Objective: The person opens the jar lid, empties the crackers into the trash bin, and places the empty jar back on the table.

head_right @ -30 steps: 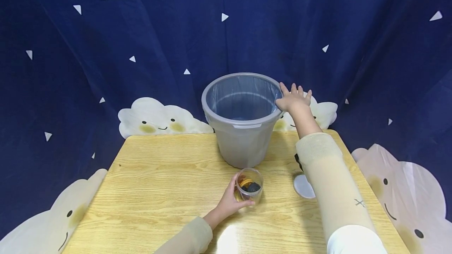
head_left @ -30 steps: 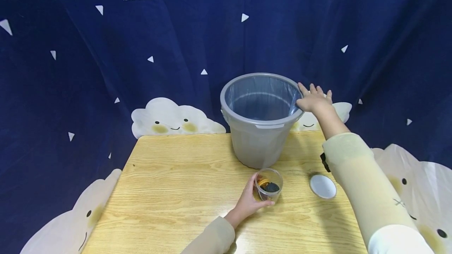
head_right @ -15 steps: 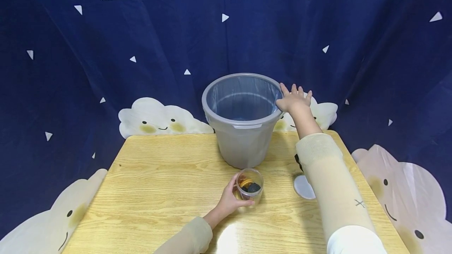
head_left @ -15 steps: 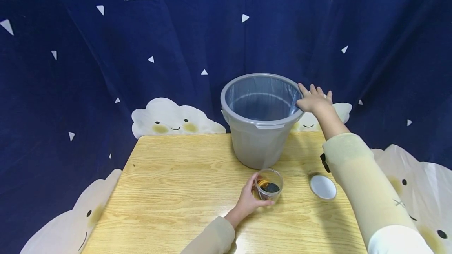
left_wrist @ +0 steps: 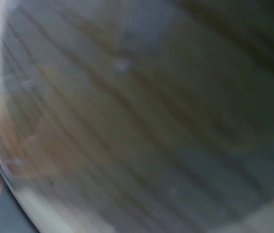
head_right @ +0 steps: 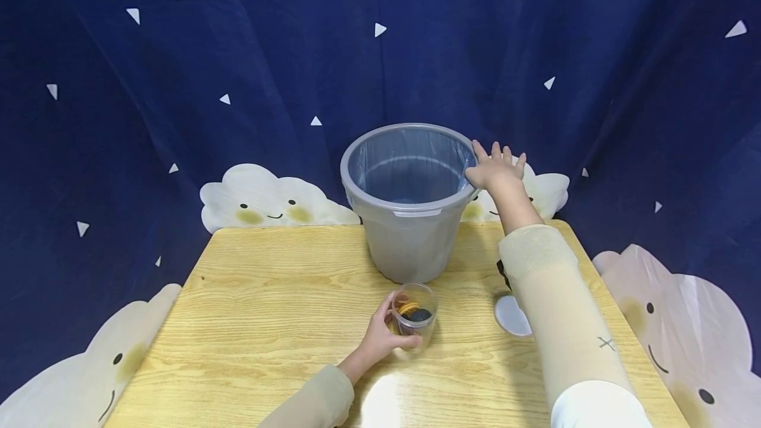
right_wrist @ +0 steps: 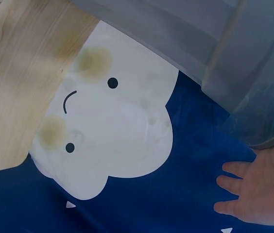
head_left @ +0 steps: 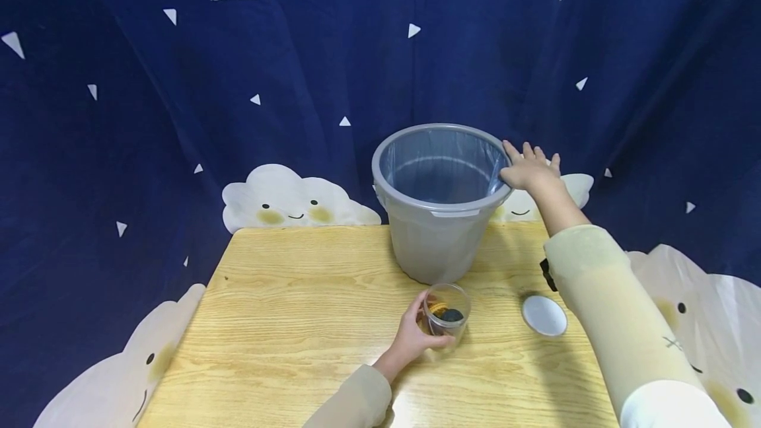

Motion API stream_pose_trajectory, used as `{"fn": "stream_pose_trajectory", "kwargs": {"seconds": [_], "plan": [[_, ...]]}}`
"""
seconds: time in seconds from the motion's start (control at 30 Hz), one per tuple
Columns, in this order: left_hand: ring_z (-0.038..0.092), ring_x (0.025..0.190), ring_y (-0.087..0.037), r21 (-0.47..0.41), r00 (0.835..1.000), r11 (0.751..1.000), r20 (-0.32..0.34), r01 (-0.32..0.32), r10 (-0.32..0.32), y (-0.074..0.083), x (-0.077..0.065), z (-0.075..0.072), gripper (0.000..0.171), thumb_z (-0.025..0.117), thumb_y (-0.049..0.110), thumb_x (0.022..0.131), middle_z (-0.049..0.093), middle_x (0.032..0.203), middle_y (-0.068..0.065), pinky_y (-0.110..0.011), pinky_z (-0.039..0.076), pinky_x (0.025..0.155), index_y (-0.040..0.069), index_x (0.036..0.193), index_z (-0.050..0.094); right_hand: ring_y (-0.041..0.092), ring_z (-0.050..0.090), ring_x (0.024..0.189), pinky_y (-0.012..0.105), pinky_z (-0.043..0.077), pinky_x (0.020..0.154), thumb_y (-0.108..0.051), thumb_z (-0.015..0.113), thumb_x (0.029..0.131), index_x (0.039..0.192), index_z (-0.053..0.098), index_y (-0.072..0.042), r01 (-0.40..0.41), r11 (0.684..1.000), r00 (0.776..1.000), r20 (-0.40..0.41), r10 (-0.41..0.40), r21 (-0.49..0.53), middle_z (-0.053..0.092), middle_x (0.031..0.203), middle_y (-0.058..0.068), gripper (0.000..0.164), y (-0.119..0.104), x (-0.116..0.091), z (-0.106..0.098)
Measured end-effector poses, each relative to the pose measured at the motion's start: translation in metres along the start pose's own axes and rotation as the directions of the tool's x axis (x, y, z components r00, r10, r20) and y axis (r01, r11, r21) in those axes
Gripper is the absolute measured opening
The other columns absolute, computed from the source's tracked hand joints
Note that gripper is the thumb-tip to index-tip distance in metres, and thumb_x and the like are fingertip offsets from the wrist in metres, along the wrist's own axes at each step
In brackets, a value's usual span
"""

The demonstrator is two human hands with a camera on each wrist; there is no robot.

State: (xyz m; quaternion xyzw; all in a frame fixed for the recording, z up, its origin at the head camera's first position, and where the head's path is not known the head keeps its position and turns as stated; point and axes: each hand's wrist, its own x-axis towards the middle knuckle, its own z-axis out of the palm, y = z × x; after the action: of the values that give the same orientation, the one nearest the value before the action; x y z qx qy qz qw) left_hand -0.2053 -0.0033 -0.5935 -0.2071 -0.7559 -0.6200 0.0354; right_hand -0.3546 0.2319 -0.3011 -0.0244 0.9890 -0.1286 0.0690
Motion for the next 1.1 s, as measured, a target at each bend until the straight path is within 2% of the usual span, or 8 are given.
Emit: {"fn": "stream_pose_trajectory", "kwargs": {"seconds": [0.07, 0.2, 0.37, 0.5, 0.6, 0.83, 1.03, 1.1], "plan": [[0.048, 0.111, -0.019, -0.022, 0.999, 0.999, -0.011, 0.031, -0.032, 0.0, 0.0, -0.001, 0.09, 0.086, 0.017, 0.06, 0.05, 0.125, -0.017, -0.028, 0.044, 0.09, 0.02, 0.136, 0.037, 0.049, -0.004, 0.132, 0.066, -0.009, 0.102, -0.026, 0.033, 0.085, 0.147, 0.002, -0.011, -0.001, 1.0, 1.0, -0.001, 0.001, 0.001, -0.002, 0.145, 0.033, 0.071, 0.0, 0.0, 0.0], [0.047, 0.111, -0.024, -0.041, 0.999, 0.998, -0.018, 0.042, -0.043, 0.002, 0.0, -0.004, 0.09, 0.085, 0.012, 0.06, 0.048, 0.125, -0.018, -0.029, 0.043, 0.093, 0.017, 0.136, 0.037, 0.049, -0.003, 0.133, 0.066, -0.01, 0.102, -0.026, 0.033, 0.085, 0.147, 0.002, -0.01, -0.003, 1.0, 1.0, -0.007, 0.003, 0.001, -0.001, 0.145, 0.033, 0.071, 0.0, 0.0, 0.0], [0.045, 0.111, -0.032, -0.095, 0.999, 0.995, 0.016, 0.033, -0.032, 0.021, -0.002, -0.016, 0.087, 0.083, 0.006, 0.064, 0.044, 0.126, -0.024, -0.03, 0.043, 0.094, 0.011, 0.136, 0.036, 0.049, -0.004, 0.133, 0.066, -0.01, 0.102, -0.025, 0.033, 0.085, 0.147, 0.003, -0.01, -0.009, 1.0, 1.0, -0.007, 0.009, 0.013, 0.0, 0.145, 0.033, 0.07, -0.002, 0.0, 0.001], [0.043, 0.114, -0.034, -0.112, 0.998, 0.991, 0.025, 0.066, -0.064, 0.034, -0.004, -0.024, 0.086, 0.082, 0.004, 0.064, 0.044, 0.128, -0.021, -0.031, 0.04, 0.098, 0.007, 0.136, 0.035, 0.049, -0.004, 0.133, 0.065, -0.01, 0.103, -0.025, 0.033, 0.085, 0.147, 0.003, -0.01, -0.01, 1.0, 1.0, -0.006, 0.01, 0.014, 0.0, 0.145, 0.033, 0.07, -0.002, 0.0, 0.001], [0.042, 0.115, -0.035, -0.128, 0.997, 0.989, -0.003, 0.076, -0.077, 0.038, -0.004, -0.029, 0.087, 0.082, 0.001, 0.062, 0.044, 0.126, -0.016, -0.032, 0.039, 0.1, 0.004, 0.135, 0.035, 0.048, -0.004, 0.133, 0.065, -0.01, 0.103, -0.025, 0.033, 0.085, 0.147, 0.003, -0.01, -0.011, 1.0, 1.0, -0.003, 0.011, 0.013, -0.001, 0.146, 0.032, 0.07, -0.002, 0.0, 0.001], [0.041, 0.116, -0.038, -0.135, 0.992, 0.99, -0.114, 0.042, -0.058, 0.039, 0.002, -0.043, 0.086, 0.082, 0.002, 0.061, 0.043, 0.124, -0.009, -0.032, 0.042, 0.097, 0.003, 0.134, 0.036, 0.048, -0.005, 0.133, 0.065, -0.011, 0.102, -0.025, 0.032, 0.086, 0.147, 0.001, -0.011, -0.016, 1.0, 1.0, 0.002, 0.016, 0.019, -0.003, 0.145, 0.032, 0.07, -0.001, 0.0, 0.0], [0.037, 0.12, -0.039, -0.134, 0.979, 0.99, -0.197, 0.03, -0.056, 0.041, 0.006, -0.056, 0.087, 0.081, 0.001, 0.062, 0.041, 0.126, -0.02, -0.029, 0.036, 0.1, 0.001, 0.135, 0.034, 0.048, -0.006, 0.133, 0.065, -0.011, 0.102, -0.025, 0.032, 0.086, 0.147, 0.001, -0.011, -0.015, 1.0, 1.0, 0.002, 0.015, 0.024, -0.004, 0.145, 0.032, 0.07, -0.001, 0.0, 0.0], [0.038, 0.118, -0.037, -0.13, 0.972, 0.991, -0.225, 0.034, -0.062, 0.043, 0.007, -0.06, 0.088, 0.082, 0.0, 0.061, 0.041, 0.125, -0.023, -0.027, 0.037, 0.097, 0.003, 0.136, 0.034, 0.048, -0.006, 0.133, 0.065, -0.011, 0.102, -0.025, 0.032, 0.086, 0.147, 0.0, -0.01, -0.014, 1.0, 1.0, 0.002, 0.014, 0.023, -0.003, 0.145, 0.032, 0.07, -0.001, 0.0, 0.0]]}}
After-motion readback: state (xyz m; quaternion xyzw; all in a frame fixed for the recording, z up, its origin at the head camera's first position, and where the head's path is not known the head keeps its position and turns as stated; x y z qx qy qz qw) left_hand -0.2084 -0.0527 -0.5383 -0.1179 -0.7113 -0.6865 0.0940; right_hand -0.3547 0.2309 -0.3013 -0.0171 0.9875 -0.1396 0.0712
